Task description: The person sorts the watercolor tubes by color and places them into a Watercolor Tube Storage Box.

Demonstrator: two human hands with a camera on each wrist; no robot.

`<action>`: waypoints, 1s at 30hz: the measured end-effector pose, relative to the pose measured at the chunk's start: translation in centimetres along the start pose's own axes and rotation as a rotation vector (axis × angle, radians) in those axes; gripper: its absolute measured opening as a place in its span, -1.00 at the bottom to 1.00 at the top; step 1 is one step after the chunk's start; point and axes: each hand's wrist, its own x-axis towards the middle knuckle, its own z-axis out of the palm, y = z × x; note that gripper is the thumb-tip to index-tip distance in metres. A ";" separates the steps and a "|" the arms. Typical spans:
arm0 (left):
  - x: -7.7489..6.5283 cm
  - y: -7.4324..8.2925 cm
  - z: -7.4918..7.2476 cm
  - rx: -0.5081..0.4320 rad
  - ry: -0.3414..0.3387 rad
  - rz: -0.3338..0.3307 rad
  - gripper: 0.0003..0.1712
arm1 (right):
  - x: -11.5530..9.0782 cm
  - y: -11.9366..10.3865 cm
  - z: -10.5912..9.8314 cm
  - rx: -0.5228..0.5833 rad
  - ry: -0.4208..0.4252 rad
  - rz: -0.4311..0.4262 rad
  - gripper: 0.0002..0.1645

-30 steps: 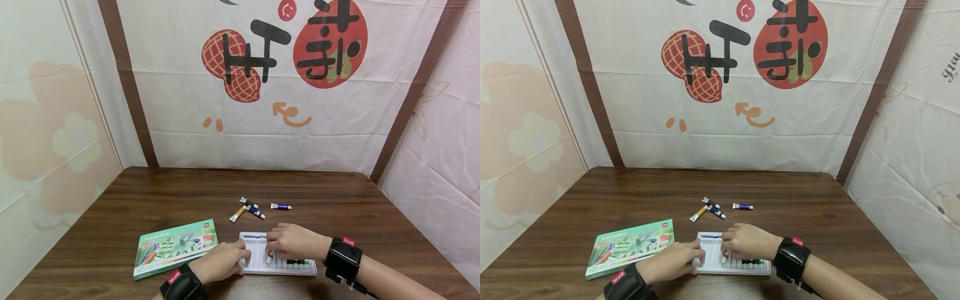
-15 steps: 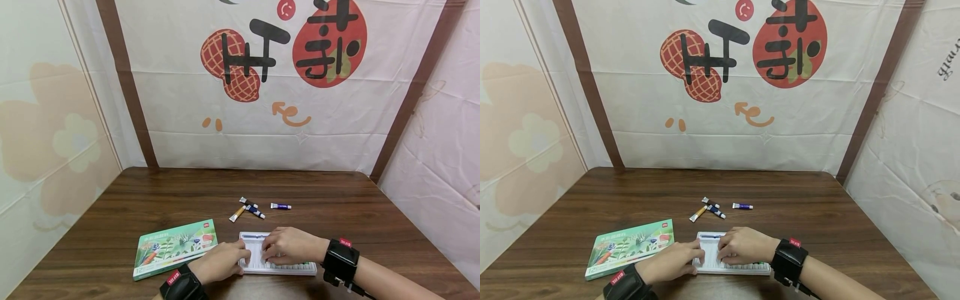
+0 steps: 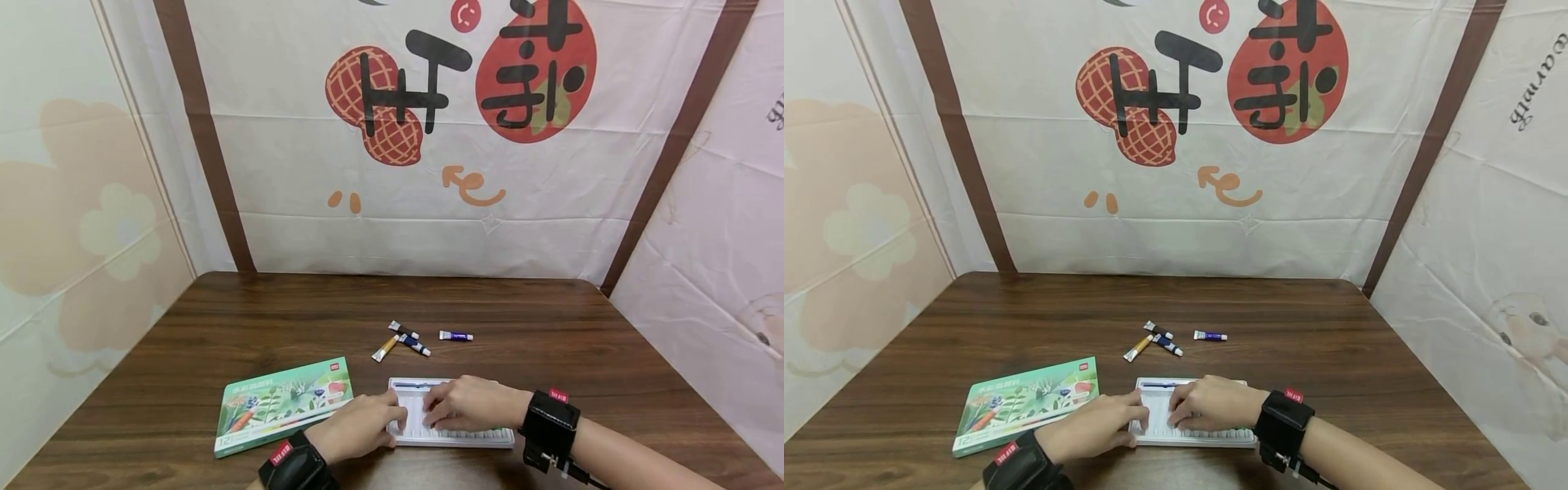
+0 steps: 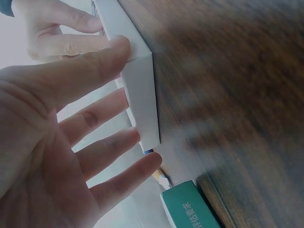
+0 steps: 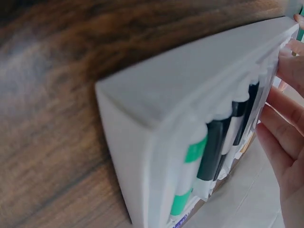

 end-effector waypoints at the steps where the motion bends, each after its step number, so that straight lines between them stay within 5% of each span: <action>1: 0.0 0.0 0.0 0.001 0.002 0.001 -0.82 | 0.0 0.0 0.0 -0.007 0.000 0.004 -0.83; 9: -0.2 0.0 0.2 0.029 0.038 0.037 -0.81 | -0.2 0.5 -0.9 0.058 0.048 0.098 -0.73; 16: -0.2 -0.1 0.1 0.046 0.023 0.018 -0.81 | -0.8 5.2 -2.3 -0.087 0.148 0.206 -0.73; 26: -0.3 0.0 0.2 0.041 0.021 0.010 -0.82 | -2.0 10.6 -1.3 -0.078 0.086 0.501 -0.67; 30: -0.4 -0.1 0.1 0.045 0.020 0.003 -0.82 | -1.5 10.6 -1.1 -0.078 0.090 0.511 -0.76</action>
